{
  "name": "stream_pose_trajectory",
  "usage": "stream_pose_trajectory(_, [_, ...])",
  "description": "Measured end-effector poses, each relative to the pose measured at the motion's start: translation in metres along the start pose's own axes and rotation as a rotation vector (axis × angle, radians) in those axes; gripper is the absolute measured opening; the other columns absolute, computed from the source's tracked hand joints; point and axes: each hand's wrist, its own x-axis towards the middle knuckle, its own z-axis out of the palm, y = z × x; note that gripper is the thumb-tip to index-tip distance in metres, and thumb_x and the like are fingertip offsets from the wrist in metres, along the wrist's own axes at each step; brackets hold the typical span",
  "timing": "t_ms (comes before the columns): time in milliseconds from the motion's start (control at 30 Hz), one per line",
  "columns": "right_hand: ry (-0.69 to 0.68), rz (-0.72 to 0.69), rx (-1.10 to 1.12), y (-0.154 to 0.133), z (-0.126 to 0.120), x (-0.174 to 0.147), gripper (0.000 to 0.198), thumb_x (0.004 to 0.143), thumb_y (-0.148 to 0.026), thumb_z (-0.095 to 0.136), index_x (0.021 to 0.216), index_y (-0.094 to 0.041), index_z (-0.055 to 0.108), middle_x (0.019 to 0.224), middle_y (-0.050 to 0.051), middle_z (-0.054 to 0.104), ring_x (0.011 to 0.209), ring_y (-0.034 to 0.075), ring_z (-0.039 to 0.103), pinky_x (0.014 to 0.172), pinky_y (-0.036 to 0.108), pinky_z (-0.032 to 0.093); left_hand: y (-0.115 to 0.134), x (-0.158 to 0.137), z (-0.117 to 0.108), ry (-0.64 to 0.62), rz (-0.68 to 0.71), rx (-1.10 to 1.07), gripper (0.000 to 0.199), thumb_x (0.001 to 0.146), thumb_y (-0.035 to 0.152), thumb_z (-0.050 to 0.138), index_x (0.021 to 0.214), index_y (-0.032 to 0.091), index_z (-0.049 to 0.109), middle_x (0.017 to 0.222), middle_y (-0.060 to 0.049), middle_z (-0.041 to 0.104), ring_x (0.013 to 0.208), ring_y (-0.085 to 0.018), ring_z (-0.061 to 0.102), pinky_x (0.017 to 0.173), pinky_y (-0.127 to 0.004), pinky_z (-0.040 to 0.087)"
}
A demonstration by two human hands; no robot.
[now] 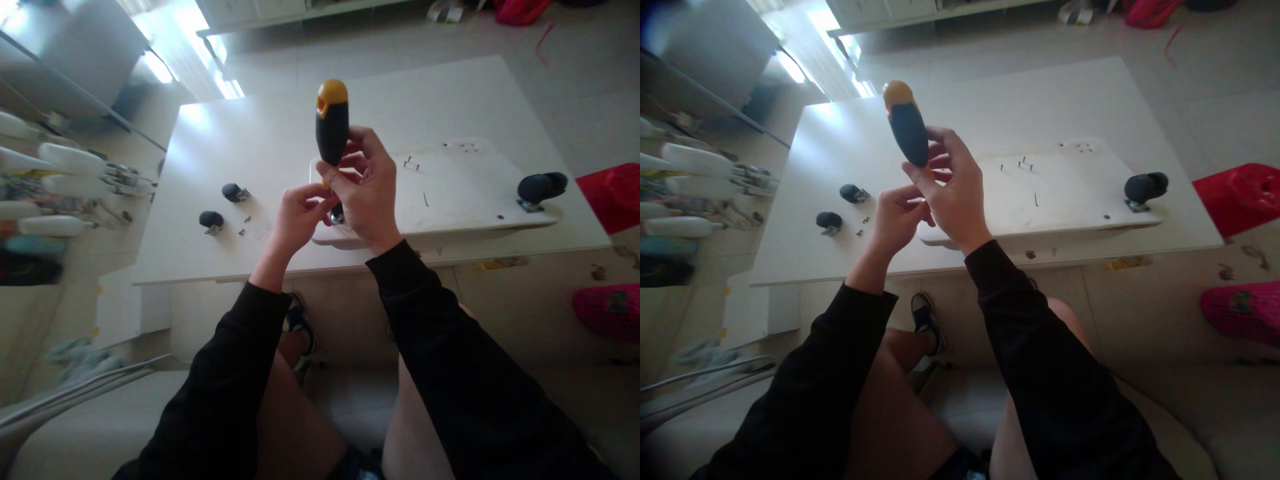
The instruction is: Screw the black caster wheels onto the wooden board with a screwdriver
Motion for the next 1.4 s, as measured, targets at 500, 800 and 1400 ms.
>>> stream_pose_trajectory(500, [-0.037,-0.004,-0.003,-0.007,0.0,-0.006,0.035,0.086,-0.053,0.08,0.112,-0.038,0.063,0.105,-0.002,0.074,0.097,0.02,0.072,0.082,0.038,0.064,-0.003,-0.003,-0.001,0.077,0.01,0.014,0.017,0.077,0.025,0.088,0.076,0.019,0.072,0.074,0.0,0.074,0.053,-0.009,0.063,0.048,-0.02,0.052])
stream_pose_trajectory(800, [-0.036,-0.013,-0.04,-0.009,-0.001,-0.006,0.03,0.088,-0.048,0.076,0.113,-0.041,0.062,0.11,-0.003,0.075,0.098,0.02,0.071,0.08,0.038,0.063,0.004,-0.004,-0.003,0.044,0.006,0.062,0.017,0.08,0.031,0.086,0.073,0.019,0.077,0.065,0.0,0.071,0.052,-0.01,0.064,0.048,-0.021,0.051])
stream_pose_trajectory(1400, [-0.066,-0.005,-0.094,0.002,-0.001,-0.002,0.038,0.09,-0.055,0.072,0.126,-0.043,0.065,0.121,-0.001,0.072,0.098,0.02,0.072,0.076,0.034,0.064,0.007,-0.005,-0.004,-0.01,-0.017,0.035,0.015,0.081,0.028,0.084,0.074,0.019,0.075,0.064,0.001,0.069,0.054,-0.01,0.064,0.051,-0.021,0.054])
